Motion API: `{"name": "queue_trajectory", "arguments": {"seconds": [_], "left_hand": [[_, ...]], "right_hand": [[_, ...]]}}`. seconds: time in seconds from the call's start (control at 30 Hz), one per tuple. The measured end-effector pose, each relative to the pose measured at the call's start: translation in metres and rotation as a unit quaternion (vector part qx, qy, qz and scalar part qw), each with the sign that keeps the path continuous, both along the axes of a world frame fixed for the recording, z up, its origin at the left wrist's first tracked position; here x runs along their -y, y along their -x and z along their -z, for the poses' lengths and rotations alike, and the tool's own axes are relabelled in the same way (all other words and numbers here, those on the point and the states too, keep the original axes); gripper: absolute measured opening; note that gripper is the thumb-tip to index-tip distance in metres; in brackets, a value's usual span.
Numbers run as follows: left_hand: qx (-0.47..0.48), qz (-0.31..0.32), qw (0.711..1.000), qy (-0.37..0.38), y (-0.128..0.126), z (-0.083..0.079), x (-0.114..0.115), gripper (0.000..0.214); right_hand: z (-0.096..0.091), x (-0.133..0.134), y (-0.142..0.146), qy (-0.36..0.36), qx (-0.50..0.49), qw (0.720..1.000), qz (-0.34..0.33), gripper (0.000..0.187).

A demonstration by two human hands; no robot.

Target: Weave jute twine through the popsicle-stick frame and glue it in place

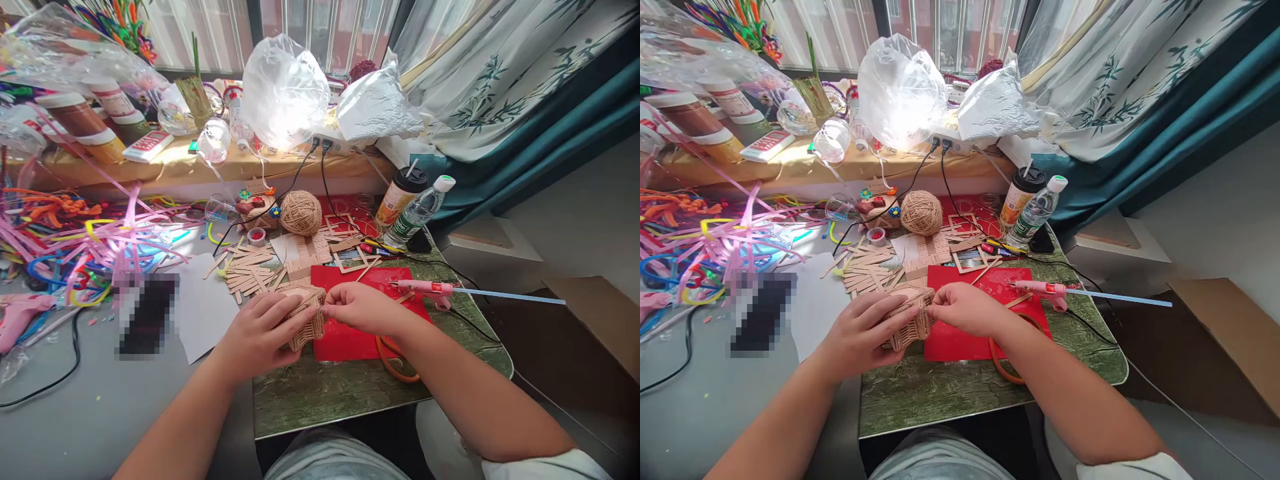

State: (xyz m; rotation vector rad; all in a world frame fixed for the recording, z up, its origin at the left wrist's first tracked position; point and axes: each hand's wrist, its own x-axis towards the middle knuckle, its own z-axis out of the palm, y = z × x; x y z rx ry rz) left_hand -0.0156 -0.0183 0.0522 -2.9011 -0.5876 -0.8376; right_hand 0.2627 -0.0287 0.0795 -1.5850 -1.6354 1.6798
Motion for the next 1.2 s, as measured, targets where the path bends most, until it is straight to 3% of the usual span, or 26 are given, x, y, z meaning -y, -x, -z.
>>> {"name": "queue_trajectory", "arguments": {"seconds": [0.07, 0.2, 0.4, 0.5, 0.63, 0.73, 0.8, 0.9, 1.07, 1.13, 1.2], "left_hand": [[-0.01, -0.002, 1.0, -0.007, 0.0, -0.002, 0.0, 0.066], [-0.016, -0.009, 1.0, -0.01, 0.0, -0.003, 0.001, 0.062], [-0.031, -0.002, 0.999, -0.021, -0.001, -0.003, 0.002, 0.06], [-0.038, 0.003, 0.999, -0.017, -0.003, -0.003, 0.003, 0.06], [-0.042, 0.003, 0.999, -0.009, -0.005, -0.002, 0.004, 0.057], [-0.043, 0.0, 0.999, -0.006, -0.006, -0.001, 0.006, 0.058], [-0.042, -0.008, 0.999, -0.005, -0.006, -0.002, 0.006, 0.059], [-0.03, -0.024, 0.999, -0.004, -0.007, -0.002, 0.007, 0.05], [0.003, -0.069, 0.997, 0.02, -0.007, -0.001, 0.01, 0.037], [0.007, -0.072, 0.997, 0.024, -0.008, 0.0, 0.011, 0.035], [0.012, -0.069, 0.997, 0.019, -0.009, 0.0, 0.011, 0.033]], "right_hand": [[0.0, -0.004, 0.0, 0.086, -0.061, 0.994, -0.01, 0.033], [0.001, -0.006, -0.005, 0.23, -0.181, 0.956, 0.013, 0.033], [-0.008, -0.009, -0.013, 0.246, -0.168, 0.953, 0.055, 0.035], [-0.017, -0.017, -0.011, 0.228, -0.162, 0.959, 0.047, 0.025], [-0.034, -0.024, -0.001, 0.121, -0.098, 0.986, 0.056, 0.021], [-0.049, -0.02, 0.011, -0.058, 0.044, 0.997, 0.002, 0.02], [-0.056, -0.011, 0.018, -0.185, 0.141, 0.971, -0.054, 0.022], [-0.057, 0.007, 0.028, -0.313, 0.227, 0.914, -0.124, 0.028], [-0.032, 0.038, 0.041, -0.501, 0.297, 0.799, -0.149, 0.034], [-0.022, 0.046, 0.045, -0.518, 0.3, 0.793, -0.114, 0.039], [-0.014, 0.049, 0.048, -0.5, 0.281, 0.817, -0.065, 0.037]]}}
